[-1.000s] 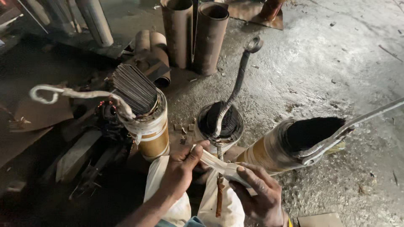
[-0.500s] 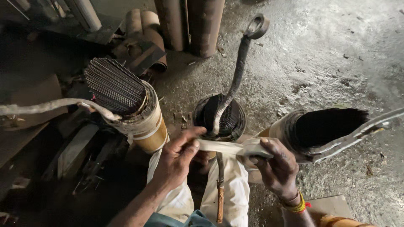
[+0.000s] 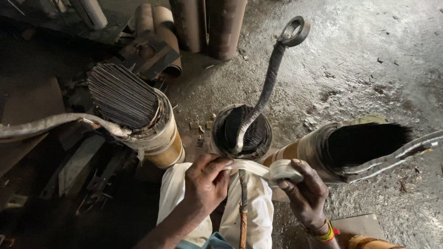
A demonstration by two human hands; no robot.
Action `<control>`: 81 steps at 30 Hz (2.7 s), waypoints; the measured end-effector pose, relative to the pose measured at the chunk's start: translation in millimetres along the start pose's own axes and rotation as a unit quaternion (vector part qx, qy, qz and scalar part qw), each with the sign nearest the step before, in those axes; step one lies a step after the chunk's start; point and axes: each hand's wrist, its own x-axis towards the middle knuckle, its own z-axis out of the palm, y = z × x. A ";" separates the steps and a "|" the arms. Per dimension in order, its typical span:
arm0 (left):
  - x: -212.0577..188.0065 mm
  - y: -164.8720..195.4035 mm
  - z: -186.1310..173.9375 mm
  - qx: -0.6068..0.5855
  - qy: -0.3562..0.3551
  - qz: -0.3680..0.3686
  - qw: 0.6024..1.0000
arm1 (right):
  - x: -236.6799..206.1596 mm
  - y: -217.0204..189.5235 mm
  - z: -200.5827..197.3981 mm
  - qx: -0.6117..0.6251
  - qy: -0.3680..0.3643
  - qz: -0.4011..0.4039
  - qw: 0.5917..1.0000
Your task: The person sits on the floor and wraps a white strip around a curved metal rod protruding from a cylindrical container. They repeatedly wind the strip, adjust its position, and continue wrapping along the rod's length.
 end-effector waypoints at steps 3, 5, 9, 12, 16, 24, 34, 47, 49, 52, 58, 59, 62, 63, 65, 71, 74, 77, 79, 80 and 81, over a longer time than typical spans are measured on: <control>-2.6 -1.8 4.2 0.057 0.033 0.041 0.997 | -4.1 0.2 -0.1 0.003 0.016 0.028 0.999; -4.3 -0.8 1.2 0.084 0.050 0.076 0.992 | -5.0 0.2 1.5 0.022 0.012 0.016 1.000; -3.6 2.4 -6.4 0.110 0.043 0.111 0.987 | -4.6 0.3 3.2 0.004 0.030 0.069 0.997; -5.3 5.9 -5.6 0.100 0.023 0.092 0.991 | -3.0 0.4 2.8 -0.014 0.024 0.073 0.997; -14.3 10.4 5.9 0.057 0.024 0.048 0.997 | -2.0 -3.5 3.0 0.030 0.033 0.082 0.996; -30.2 7.5 30.8 -0.009 0.086 -0.020 0.996 | 1.9 -10.2 2.6 0.054 0.038 0.094 0.993; -41.0 14.9 32.4 -0.142 0.000 -0.142 0.980 | -8.9 12.5 20.5 0.108 0.018 0.135 0.985; -38.8 15.2 43.5 -0.644 -0.013 -0.377 0.665 | 38.1 -33.3 -11.3 -0.149 -0.076 -0.009 0.986; -36.2 24.5 35.9 -0.730 -0.013 -0.402 0.552 | 48.5 -47.5 -12.1 -0.079 -0.112 0.006 0.991; -36.1 39.4 31.7 -0.830 0.006 -0.426 0.360 | 59.6 -68.2 -20.2 -0.068 -0.174 -0.035 0.982; -41.1 41.0 41.2 -0.915 -0.040 -0.352 0.195 | 31.1 -47.7 -5.2 0.072 -0.208 -0.019 0.975; -43.2 39.8 43.0 -0.917 -0.039 -0.349 0.188 | 23.3 -31.7 6.6 0.194 -0.207 -0.021 0.959; -51.2 39.0 45.5 -0.914 -0.019 -0.366 0.176 | -13.6 11.3 46.6 -0.050 -0.057 -0.011 0.997; -53.4 39.1 45.3 -0.905 -0.012 -0.386 0.178 | -22.3 22.8 54.8 -0.034 -0.066 -0.031 0.997; -55.6 39.4 45.1 -0.898 -0.024 -0.398 0.183 | -38.0 43.6 75.8 -0.036 -0.045 -0.050 0.997; -48.7 45.6 46.5 -0.907 -0.079 -0.357 0.209 | -78.8 54.7 104.7 0.029 -0.026 0.042 0.998; -42.9 47.7 36.0 -0.874 -0.106 -0.394 0.264 | -82.6 41.9 100.0 0.090 -0.053 0.098 0.990; -36.0 39.9 6.2 -0.713 -0.160 -0.489 0.477 | -68.0 34.4 106.2 0.141 -0.024 0.148 0.979; -28.3 29.6 -18.9 -0.532 -0.163 -0.411 0.722 | -50.1 37.2 123.3 0.182 0.016 0.206 0.961; -25.8 26.2 -32.6 -0.417 -0.161 -0.358 0.820 | -44.7 36.7 130.3 0.199 0.032 0.216 0.955; -22.5 24.0 -43.9 -0.293 -0.156 -0.294 0.896 | -40.2 36.6 137.6 0.217 0.051 0.222 0.949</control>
